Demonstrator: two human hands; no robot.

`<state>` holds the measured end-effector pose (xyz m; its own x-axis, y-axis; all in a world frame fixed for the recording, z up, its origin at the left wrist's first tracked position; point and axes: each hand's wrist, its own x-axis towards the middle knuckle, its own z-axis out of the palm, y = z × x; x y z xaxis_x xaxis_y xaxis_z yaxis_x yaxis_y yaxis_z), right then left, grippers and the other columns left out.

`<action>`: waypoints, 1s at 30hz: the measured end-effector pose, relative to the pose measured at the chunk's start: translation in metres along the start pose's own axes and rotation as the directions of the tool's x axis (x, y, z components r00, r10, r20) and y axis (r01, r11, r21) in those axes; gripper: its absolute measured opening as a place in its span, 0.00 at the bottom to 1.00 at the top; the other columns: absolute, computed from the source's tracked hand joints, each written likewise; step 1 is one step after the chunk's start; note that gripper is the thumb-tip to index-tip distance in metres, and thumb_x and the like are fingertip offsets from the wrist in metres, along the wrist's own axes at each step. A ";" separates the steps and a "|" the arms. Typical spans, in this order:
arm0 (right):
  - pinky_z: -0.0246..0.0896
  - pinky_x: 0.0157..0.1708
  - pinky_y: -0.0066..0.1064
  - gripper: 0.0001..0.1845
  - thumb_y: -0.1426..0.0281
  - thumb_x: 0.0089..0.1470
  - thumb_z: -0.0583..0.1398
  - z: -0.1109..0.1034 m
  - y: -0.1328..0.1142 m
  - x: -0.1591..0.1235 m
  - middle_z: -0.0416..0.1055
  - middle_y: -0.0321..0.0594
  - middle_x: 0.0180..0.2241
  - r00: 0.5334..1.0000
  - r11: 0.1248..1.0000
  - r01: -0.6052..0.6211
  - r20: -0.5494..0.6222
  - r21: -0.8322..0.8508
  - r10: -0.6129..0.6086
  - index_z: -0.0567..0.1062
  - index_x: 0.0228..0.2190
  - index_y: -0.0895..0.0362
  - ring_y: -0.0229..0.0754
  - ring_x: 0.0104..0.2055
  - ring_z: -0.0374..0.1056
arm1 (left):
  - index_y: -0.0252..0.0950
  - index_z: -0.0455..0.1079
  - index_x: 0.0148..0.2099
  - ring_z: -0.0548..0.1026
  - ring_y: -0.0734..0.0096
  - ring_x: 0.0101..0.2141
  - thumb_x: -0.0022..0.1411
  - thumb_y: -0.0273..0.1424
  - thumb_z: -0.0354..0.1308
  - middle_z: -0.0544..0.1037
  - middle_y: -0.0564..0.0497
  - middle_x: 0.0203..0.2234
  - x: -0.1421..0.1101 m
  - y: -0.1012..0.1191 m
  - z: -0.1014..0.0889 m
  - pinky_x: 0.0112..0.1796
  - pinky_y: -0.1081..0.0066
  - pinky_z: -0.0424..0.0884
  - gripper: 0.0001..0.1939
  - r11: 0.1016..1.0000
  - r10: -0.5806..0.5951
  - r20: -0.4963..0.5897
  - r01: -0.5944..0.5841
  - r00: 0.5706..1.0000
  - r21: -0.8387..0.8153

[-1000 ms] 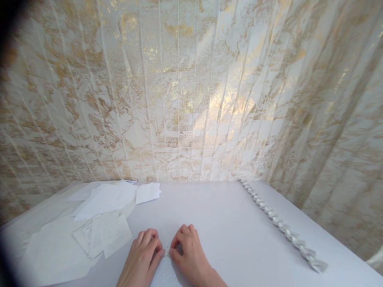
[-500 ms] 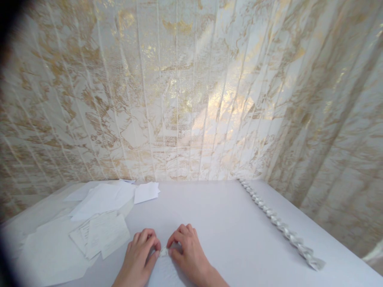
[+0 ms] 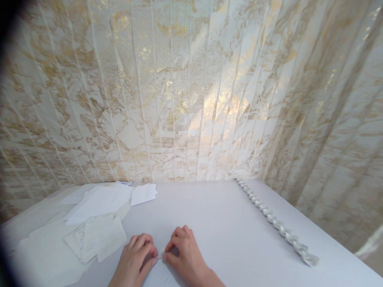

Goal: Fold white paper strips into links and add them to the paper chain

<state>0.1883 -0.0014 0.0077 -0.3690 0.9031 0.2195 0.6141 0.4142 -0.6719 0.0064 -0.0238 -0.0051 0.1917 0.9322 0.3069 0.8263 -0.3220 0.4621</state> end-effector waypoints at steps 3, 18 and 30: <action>0.55 0.45 0.34 0.09 0.80 0.49 0.67 0.002 -0.001 0.000 0.71 0.34 0.32 0.999 0.999 -0.033 -0.026 -0.019 0.033 0.77 0.25 0.55 0.43 0.42 0.64 | 0.40 0.71 0.30 0.70 0.61 0.42 0.56 0.23 0.61 0.74 0.52 0.35 0.001 0.003 -0.001 0.41 0.63 0.64 0.06 1.000 -0.020 -0.003 0.020 1.000 0.016; 0.54 0.45 0.35 0.13 0.84 0.45 0.61 0.000 -0.002 0.001 0.70 0.35 0.35 0.999 0.998 -0.035 0.003 -0.061 0.035 0.74 0.31 0.55 0.44 0.42 0.63 | 0.38 0.67 0.32 0.69 0.60 0.42 0.58 0.21 0.52 0.72 0.49 0.38 0.004 0.012 0.004 0.42 0.63 0.61 0.07 0.995 -0.062 0.003 0.062 0.998 0.073; 0.54 0.48 0.36 0.16 0.84 0.45 0.60 -0.005 0.000 0.001 0.71 0.36 0.36 0.999 1.000 -0.012 0.048 -0.024 0.013 0.79 0.32 0.52 0.44 0.43 0.65 | 0.39 0.69 0.34 0.69 0.61 0.43 0.61 0.20 0.48 0.73 0.50 0.38 0.003 0.002 0.005 0.42 0.63 0.63 0.12 0.999 -0.046 0.026 0.046 0.999 0.007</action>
<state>0.1917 0.0002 0.0114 -0.3940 0.9019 0.1770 0.6349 0.4063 -0.6571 0.0116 -0.0205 -0.0074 0.1667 0.9500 0.2639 0.8381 -0.2775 0.4696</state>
